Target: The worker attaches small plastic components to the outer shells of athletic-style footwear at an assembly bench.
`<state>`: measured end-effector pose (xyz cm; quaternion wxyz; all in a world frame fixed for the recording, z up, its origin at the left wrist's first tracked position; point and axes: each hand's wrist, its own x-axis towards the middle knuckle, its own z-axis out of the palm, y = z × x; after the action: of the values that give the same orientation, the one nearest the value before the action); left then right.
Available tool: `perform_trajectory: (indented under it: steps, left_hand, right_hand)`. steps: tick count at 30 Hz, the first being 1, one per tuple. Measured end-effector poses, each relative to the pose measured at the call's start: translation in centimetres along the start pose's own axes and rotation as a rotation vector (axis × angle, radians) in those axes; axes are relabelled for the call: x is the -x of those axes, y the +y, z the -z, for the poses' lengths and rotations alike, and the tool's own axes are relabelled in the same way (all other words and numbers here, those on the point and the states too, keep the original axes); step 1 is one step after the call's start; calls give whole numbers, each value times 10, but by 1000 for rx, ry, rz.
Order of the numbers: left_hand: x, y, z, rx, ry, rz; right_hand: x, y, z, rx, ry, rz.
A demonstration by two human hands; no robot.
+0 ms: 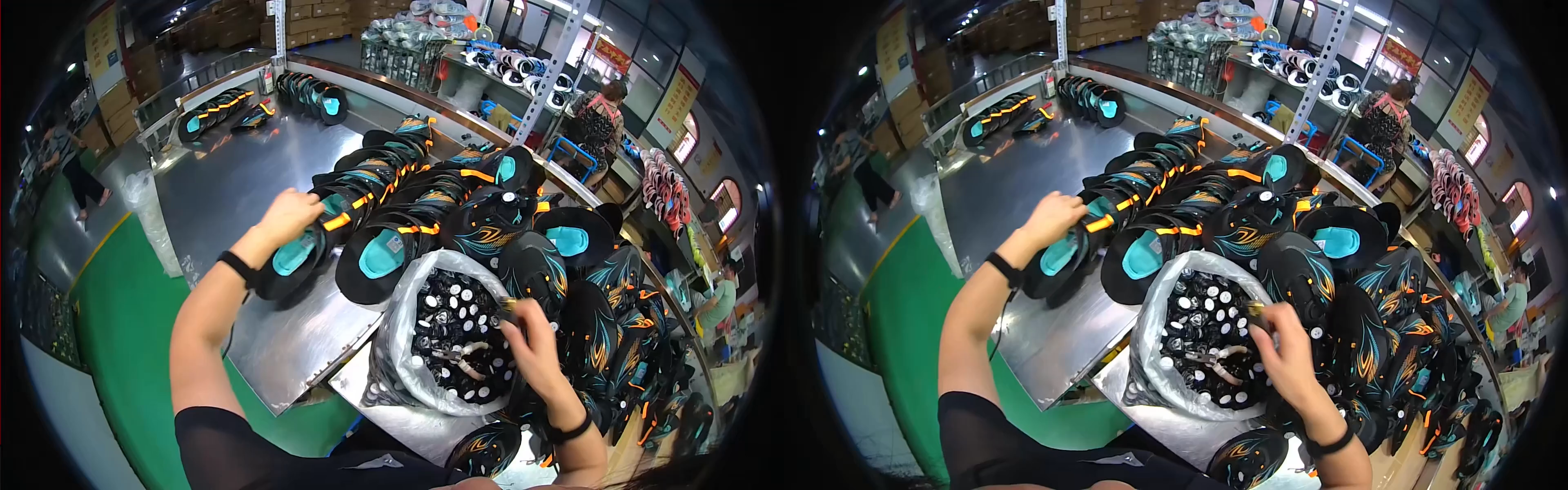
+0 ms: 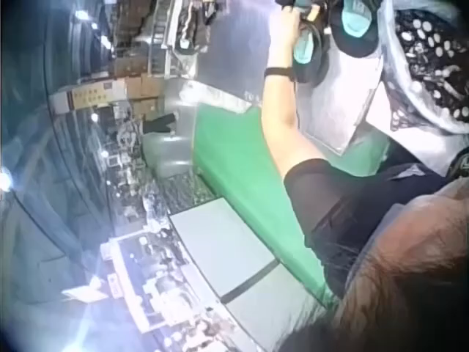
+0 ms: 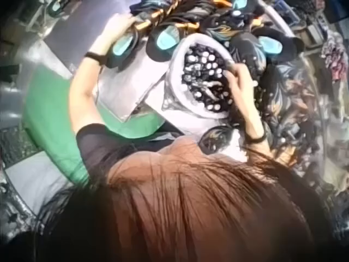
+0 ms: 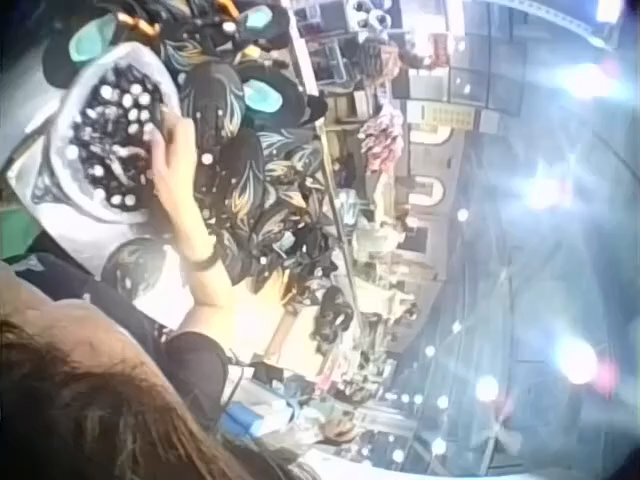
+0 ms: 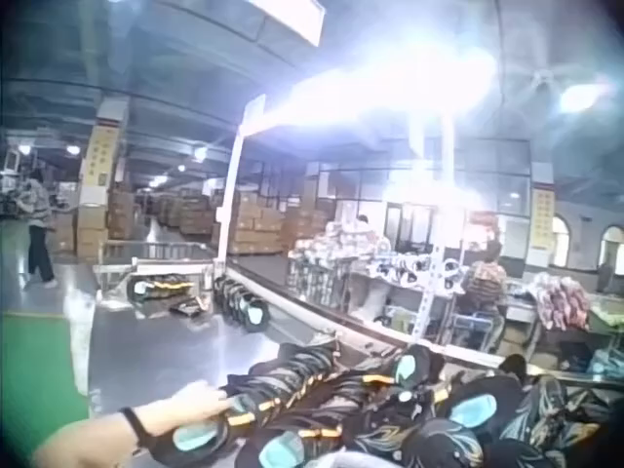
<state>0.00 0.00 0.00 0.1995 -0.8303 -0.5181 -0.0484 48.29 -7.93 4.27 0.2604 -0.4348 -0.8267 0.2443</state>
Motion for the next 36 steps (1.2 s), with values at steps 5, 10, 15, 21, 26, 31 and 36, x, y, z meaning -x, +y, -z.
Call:
perform_trajectory:
  steps: [5, 10, 15, 21, 26, 31, 36]
  left_hand:
    - [-10, -14, -20, -116, 63, 137]
    - [-49, 21, -63, -105, 379, 195]
    - [-58, 39, -75, -92, 293, 342]
    - [-13, 79, 51, 16, 271, 283]
    - [45, 273, 139, 571, -122, -277]
    - [52, 432, 114, 873, 117, -700]
    - [54, 507, 92, 1323, -218, -726]
  right_hand:
    - [64, -29, 16, -802, 113, -297]
    - [143, -27, 10, -988, 111, -466]
    - [211, -28, -7, -733, 213, -680]
    - [256, -5, -35, -534, 369, -679]
    - [285, 41, -64, -504, 401, -684]
    - [287, 52, -73, -379, 369, -545]
    - [307, 75, -56, -320, 297, -473]
